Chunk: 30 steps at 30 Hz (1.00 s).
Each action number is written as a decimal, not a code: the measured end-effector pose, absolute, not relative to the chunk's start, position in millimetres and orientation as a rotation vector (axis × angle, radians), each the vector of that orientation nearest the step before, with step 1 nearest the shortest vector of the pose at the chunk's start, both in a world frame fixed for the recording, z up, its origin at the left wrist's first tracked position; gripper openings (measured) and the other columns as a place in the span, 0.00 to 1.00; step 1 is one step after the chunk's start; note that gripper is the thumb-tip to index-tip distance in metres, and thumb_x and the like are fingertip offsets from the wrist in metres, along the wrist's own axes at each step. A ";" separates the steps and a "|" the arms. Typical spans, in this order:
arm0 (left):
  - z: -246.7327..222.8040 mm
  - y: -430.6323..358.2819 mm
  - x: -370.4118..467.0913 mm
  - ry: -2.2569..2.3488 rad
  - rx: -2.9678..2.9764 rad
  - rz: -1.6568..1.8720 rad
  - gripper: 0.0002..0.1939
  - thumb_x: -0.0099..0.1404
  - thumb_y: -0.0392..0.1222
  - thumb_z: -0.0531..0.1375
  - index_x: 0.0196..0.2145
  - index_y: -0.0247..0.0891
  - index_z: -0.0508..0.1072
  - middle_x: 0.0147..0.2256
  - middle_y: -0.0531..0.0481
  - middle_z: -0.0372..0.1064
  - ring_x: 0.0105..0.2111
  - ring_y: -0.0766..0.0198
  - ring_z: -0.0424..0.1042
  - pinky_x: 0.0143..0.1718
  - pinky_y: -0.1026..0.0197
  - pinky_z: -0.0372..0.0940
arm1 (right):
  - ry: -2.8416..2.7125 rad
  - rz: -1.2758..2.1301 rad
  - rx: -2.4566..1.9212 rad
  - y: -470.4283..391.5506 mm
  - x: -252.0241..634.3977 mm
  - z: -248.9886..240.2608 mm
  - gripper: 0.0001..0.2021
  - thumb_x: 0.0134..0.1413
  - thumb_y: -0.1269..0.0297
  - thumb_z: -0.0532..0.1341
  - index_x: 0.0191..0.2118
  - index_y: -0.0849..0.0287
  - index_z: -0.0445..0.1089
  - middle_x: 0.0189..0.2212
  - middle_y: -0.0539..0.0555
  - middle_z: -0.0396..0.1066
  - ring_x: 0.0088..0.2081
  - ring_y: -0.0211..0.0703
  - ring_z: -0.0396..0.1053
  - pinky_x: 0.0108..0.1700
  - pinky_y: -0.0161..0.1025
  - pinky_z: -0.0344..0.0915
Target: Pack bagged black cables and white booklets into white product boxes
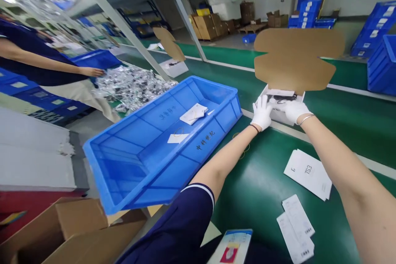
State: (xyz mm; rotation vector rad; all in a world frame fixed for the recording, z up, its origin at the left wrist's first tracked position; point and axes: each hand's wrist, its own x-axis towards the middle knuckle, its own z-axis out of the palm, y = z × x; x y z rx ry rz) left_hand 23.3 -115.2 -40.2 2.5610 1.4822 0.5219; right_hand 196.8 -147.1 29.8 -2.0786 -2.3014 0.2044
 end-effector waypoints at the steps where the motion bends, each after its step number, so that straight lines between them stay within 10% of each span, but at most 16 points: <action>1: -38.7 -122.1 21.7 1.485 2.522 0.554 0.39 0.58 0.28 0.56 0.67 0.37 0.59 0.74 0.38 0.28 0.73 0.41 0.27 0.70 0.32 0.33 | -2.286 0.162 -2.057 -166.2 205.7 30.3 0.20 0.66 0.61 0.54 0.59 0.50 0.73 0.59 0.60 0.68 0.58 0.64 0.64 0.55 0.55 0.64; 8: -27.1 -186.1 -8.6 1.186 2.497 0.817 0.40 0.63 0.32 0.53 0.71 0.29 0.48 0.74 0.32 0.27 0.74 0.48 0.24 0.72 0.44 0.35 | -2.094 0.432 -2.272 -337.0 280.4 -32.0 0.39 0.46 0.36 0.66 0.57 0.58 0.72 0.53 0.66 0.70 0.53 0.69 0.68 0.46 0.58 0.69; 14: -10.6 -234.8 2.0 0.913 2.293 0.824 0.33 0.67 0.37 0.56 0.69 0.34 0.56 0.73 0.37 0.36 0.73 0.48 0.36 0.73 0.46 0.42 | -1.574 0.642 -2.383 -398.5 320.0 -35.3 0.23 0.59 0.37 0.56 0.31 0.54 0.70 0.34 0.61 0.74 0.36 0.62 0.72 0.36 0.53 0.65; 20: -13.4 -290.3 26.5 0.504 1.528 0.348 0.31 0.62 0.48 0.67 0.60 0.38 0.69 0.49 0.38 0.77 0.44 0.52 0.79 0.45 0.52 0.76 | -1.496 0.439 -2.205 -420.4 270.5 1.0 0.23 0.65 0.40 0.51 0.38 0.54 0.71 0.42 0.63 0.75 0.43 0.63 0.71 0.43 0.54 0.63; 23: -18.3 -296.6 15.8 0.599 1.269 0.318 0.22 0.64 0.49 0.66 0.50 0.32 0.74 0.32 0.42 0.79 0.28 0.59 0.78 0.31 0.60 0.75 | -1.443 0.311 -2.168 -437.7 239.6 -2.4 0.24 0.65 0.41 0.53 0.51 0.56 0.70 0.50 0.65 0.72 0.46 0.64 0.72 0.46 0.56 0.65; 30: -18.3 -287.1 -40.5 0.804 1.082 0.659 0.18 0.62 0.44 0.67 0.46 0.30 0.74 0.39 0.40 0.80 0.30 0.61 0.79 0.31 0.63 0.74 | -2.175 0.494 -1.859 -490.2 187.3 -36.4 0.22 0.64 0.44 0.57 0.55 0.52 0.70 0.54 0.57 0.71 0.52 0.61 0.69 0.50 0.56 0.71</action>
